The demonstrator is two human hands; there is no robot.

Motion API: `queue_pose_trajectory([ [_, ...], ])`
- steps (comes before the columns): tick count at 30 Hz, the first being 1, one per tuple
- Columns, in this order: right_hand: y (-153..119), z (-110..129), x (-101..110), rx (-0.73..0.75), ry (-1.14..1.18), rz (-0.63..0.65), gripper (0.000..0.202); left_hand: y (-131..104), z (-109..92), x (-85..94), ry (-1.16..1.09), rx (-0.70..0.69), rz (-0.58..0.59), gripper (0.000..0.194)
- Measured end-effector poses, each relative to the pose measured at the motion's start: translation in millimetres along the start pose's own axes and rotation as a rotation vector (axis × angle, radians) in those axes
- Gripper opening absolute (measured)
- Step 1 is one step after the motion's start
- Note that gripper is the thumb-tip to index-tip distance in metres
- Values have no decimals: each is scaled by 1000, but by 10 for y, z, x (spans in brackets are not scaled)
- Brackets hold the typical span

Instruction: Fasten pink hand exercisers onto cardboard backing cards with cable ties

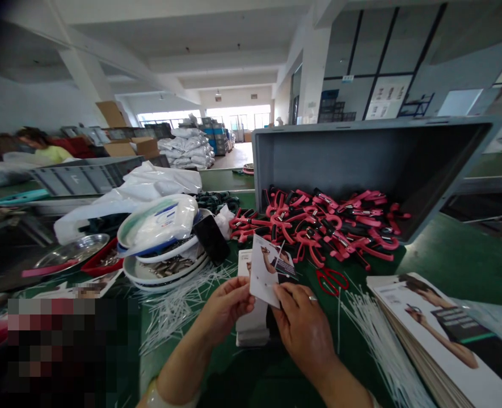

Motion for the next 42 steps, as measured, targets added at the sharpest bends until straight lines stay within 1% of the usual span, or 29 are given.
queue_pose_trajectory([
  [3, 33, -69, 19, -37, 89, -47, 29, 29, 26, -97, 73, -145, -4, 41],
  [7, 122, -93, 112, -115, 190, -76, 28, 163, 8, -250, 206, -417, -50, 34],
  [9, 163, -106, 157, -179, 242, -93, 28, 246, -9, -334, 174, -468, -36, 34],
  [13, 213, -167, 221, -333, 334, -119, 30, 366, -8, -493, 11, -423, 49, 39],
  [16, 224, -219, 258, -430, 388, -123, 35, 391, -3, -563, 11, -345, 120, 45],
  [18, 219, -242, 278, -492, 415, -129, 38, 386, -10, -573, 60, -297, 161, 48],
  [20, 210, -254, 288, -541, 435, -127, 40, 373, -23, -561, 91, -262, 188, 46],
  [24, 194, -254, 283, -557, 455, -114, 41, 346, -40, -523, 77, -162, 214, 41],
  [29, 184, -263, 264, -507, 422, -108, 39, 324, -75, -502, 68, -134, 209, 38],
  [34, 146, -244, 225, -314, 336, -90, 30, 341, -112, -476, 71, -147, 172, 42],
  [36, 128, -215, 198, -222, 281, -89, 28, 343, -112, -456, 58, -167, 122, 44],
  [39, 105, -163, 140, -53, 196, -91, 27, 298, -100, -401, 25, -222, -4, 47],
  [41, 89, -132, 84, 59, 138, -78, 27, 230, -93, -331, 25, -278, -74, 47],
  [42, 80, -119, 52, 103, 102, -67, 27, 190, -92, -283, 47, -297, -91, 47],
])
Point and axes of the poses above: each hand's wrist, its own y-axis towards the middle knuckle, its own x-axis out of the back of the hand, z = x × y, the point moved 1 cm from there along y, towards the middle knuckle, and after that the axes turned 9 degrees about y, right-handed, at the moved point
